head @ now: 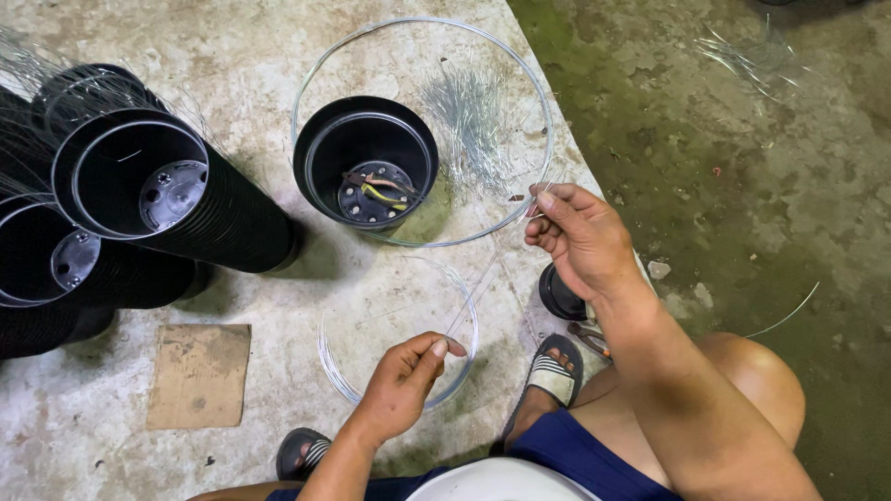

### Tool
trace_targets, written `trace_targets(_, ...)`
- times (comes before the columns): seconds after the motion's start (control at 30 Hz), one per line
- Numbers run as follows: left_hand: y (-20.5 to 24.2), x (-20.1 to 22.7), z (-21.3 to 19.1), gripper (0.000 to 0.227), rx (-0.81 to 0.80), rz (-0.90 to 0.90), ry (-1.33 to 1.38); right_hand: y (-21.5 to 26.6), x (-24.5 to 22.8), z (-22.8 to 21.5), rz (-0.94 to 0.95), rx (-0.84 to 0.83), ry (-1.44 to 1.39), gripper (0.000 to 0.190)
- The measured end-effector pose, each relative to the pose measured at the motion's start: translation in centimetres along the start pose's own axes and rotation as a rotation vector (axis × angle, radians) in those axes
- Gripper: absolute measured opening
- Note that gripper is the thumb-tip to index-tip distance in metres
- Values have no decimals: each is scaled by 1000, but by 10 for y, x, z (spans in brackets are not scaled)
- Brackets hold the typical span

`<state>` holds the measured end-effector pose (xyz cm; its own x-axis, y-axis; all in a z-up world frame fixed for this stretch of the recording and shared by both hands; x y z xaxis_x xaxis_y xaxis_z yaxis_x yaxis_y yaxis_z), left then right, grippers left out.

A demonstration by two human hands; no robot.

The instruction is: The person sits on the floor and repeatedly bends thin metal wire into loops by hand, then uses pliers to tighten the loops. The person continues this process with multiple wire pieces.

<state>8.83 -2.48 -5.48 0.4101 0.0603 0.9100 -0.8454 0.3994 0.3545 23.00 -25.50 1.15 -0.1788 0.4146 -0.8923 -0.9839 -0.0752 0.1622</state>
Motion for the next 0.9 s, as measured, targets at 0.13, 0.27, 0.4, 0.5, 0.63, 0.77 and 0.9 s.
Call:
trace_targets(0.13, 1, -14, 3, 37, -85, -144, 151, -2, -4, -4, -18, -42, 14, 16)
trace_targets(0.27, 5, -15, 8, 35, -175, -194, 254, -2, -3, -7, 36, -69, 57, 19)
trace_targets(0.4, 7, -14, 6, 36, -189, -210, 251, -3, -5, -8, 34, -122, 101, 16)
trace_targets(0.5, 8, -11, 4, 38, -190, -193, 218, -2, -7, -9, 3, -146, 143, 14)
trace_targets(0.63, 9, -7, 4, 39, -198, -182, 176, -5, -5, -10, 49, -111, 203, 18)
trace_targets(0.77, 11, -3, 3, 40, -186, -185, 101, -5, -5, -10, 90, -101, 247, 17)
trace_targets(0.9, 13, 0, 1, 39, -178, -178, 94, -4, -8, -7, 55, -133, 275, 12)
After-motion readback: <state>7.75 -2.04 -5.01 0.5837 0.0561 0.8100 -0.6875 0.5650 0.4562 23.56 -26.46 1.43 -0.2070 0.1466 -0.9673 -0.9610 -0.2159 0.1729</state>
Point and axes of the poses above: each hand's wrist, its own y-axis away from the middle knuckle, its own z-axis out of the palm, x = y × z, the point moved 9 cm from there along -y, towards the middle knuckle, and after that the axes turned 2 degrees about y, right-handed, at the moved point
